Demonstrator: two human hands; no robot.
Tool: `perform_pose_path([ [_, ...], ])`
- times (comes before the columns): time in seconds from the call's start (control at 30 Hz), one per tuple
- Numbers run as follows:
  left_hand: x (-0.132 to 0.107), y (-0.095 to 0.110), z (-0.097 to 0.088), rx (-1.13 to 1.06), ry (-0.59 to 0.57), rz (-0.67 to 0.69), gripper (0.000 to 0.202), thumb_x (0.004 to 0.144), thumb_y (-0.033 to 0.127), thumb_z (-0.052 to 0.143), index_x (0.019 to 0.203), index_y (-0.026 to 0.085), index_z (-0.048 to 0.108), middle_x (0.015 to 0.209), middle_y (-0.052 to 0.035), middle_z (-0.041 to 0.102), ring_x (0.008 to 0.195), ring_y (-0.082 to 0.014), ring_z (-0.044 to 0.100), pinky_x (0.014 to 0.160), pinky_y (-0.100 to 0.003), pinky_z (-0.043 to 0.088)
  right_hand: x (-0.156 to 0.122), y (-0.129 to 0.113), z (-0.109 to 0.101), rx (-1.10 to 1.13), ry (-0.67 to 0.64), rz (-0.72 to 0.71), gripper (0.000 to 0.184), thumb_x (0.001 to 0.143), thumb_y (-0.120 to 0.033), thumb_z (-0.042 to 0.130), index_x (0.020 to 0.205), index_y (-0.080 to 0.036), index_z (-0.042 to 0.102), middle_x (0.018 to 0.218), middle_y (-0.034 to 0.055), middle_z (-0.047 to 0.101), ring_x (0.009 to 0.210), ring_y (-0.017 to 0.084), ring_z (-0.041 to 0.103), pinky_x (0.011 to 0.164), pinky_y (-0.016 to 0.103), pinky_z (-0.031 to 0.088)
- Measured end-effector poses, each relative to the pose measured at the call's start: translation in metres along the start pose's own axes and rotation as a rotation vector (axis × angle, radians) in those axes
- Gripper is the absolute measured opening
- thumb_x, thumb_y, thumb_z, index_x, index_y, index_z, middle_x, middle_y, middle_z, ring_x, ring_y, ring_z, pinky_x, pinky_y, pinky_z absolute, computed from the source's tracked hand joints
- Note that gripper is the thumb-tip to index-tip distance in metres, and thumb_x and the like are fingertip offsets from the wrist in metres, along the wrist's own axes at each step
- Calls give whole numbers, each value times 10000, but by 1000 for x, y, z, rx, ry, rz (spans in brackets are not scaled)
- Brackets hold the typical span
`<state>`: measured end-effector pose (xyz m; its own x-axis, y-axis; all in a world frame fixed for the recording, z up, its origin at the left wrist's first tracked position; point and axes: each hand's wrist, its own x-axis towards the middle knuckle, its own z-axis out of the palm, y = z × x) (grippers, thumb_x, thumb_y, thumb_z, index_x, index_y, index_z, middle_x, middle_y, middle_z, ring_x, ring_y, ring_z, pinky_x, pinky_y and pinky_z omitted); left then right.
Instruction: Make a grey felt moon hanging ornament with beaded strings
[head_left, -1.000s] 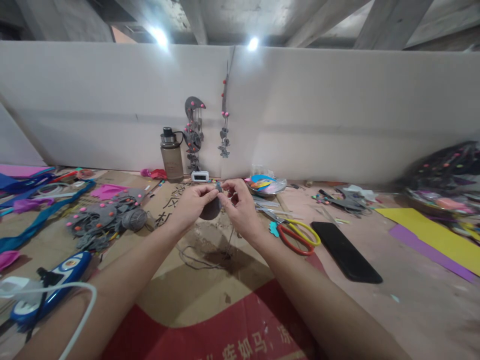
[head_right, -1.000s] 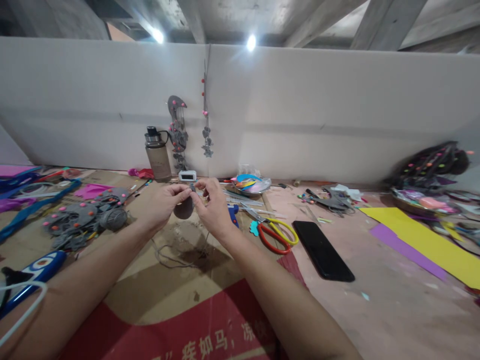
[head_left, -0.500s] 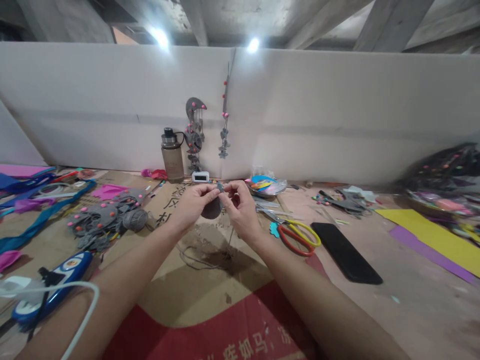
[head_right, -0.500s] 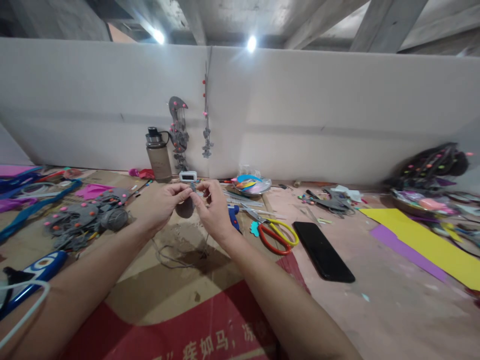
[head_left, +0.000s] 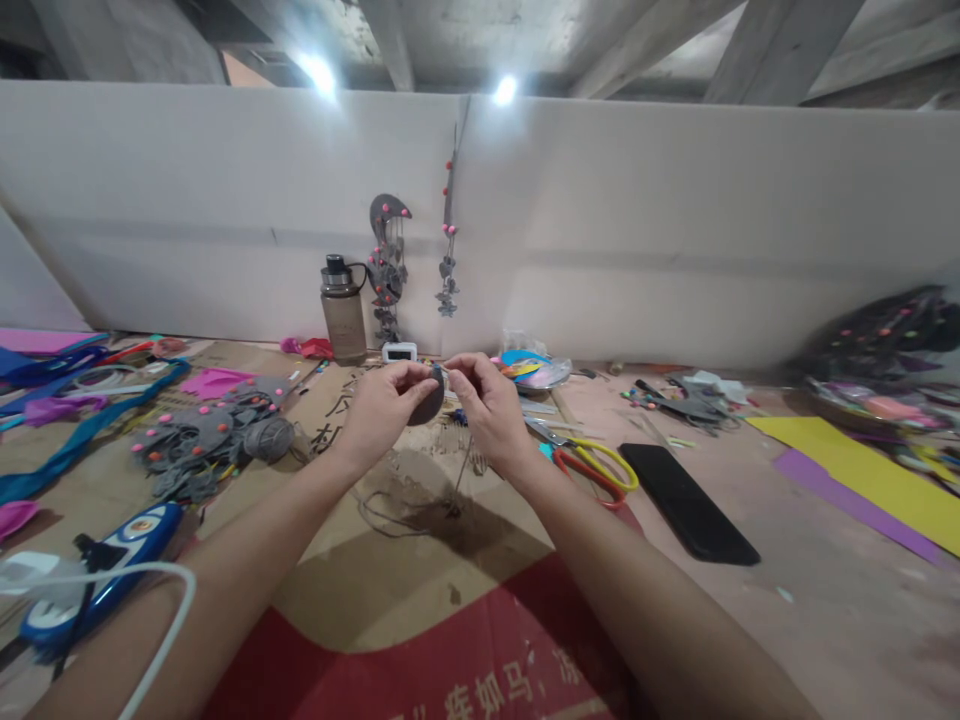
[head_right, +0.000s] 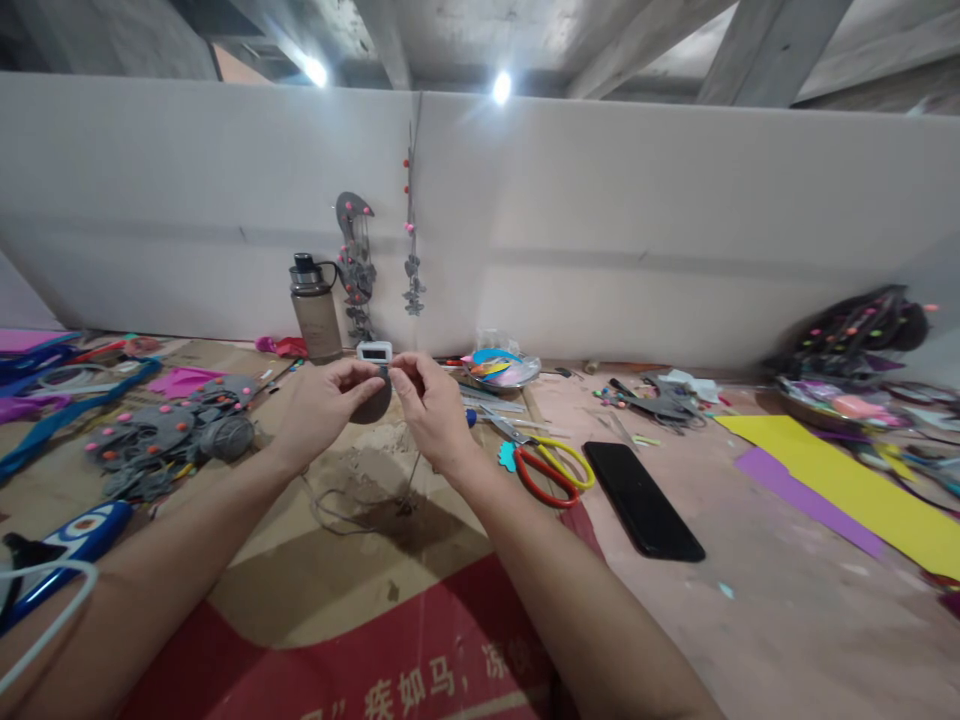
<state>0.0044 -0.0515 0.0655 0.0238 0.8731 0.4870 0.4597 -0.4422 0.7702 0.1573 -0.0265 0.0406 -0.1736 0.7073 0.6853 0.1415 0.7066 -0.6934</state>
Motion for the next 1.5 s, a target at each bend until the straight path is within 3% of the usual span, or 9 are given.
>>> perform_pose_path([
  [0.13,0,-4,4,-120,38,-53,228,735,297,652,922,166,653,829,-50,703,731,-169,642,712,-291,481,-1,0,4,-5,41,8,153,878,-316,502,922,-202,595,854,25,622,776,148,560,721,280,428],
  [0.53,0,-4,5,-261,74,-159,248,696,319,700,888,164,667,755,-34,700,696,-161,631,668,-274,467,-1,-1,6,88,79,82,142,833,-322,543,844,-195,607,784,13,614,723,144,553,677,278,430],
  [0.73,4,-14,9,-483,16,-226,336,635,361,751,884,146,683,782,-49,701,680,-143,606,666,-267,439,0,4,8,224,103,141,155,819,-341,562,893,-207,579,805,2,607,740,140,545,697,269,426],
  [0.9,5,-15,11,-585,-25,-268,329,613,352,769,851,139,693,767,-47,694,651,-124,586,644,-255,419,2,9,8,253,102,238,184,817,-380,563,805,-198,591,695,-27,527,624,104,447,610,240,374],
  [1.17,4,-13,10,-526,79,-252,315,618,335,762,848,141,668,766,-38,693,667,-131,600,649,-257,437,2,13,13,375,15,291,236,779,-432,594,839,-204,578,739,-20,538,626,100,449,565,223,379],
  [1.5,5,-17,11,-617,213,-339,312,618,311,757,853,152,629,743,-4,654,602,-92,560,542,-207,403,-1,12,21,366,-69,254,254,729,-313,628,941,-208,534,817,-6,594,719,124,550,670,264,454],
])
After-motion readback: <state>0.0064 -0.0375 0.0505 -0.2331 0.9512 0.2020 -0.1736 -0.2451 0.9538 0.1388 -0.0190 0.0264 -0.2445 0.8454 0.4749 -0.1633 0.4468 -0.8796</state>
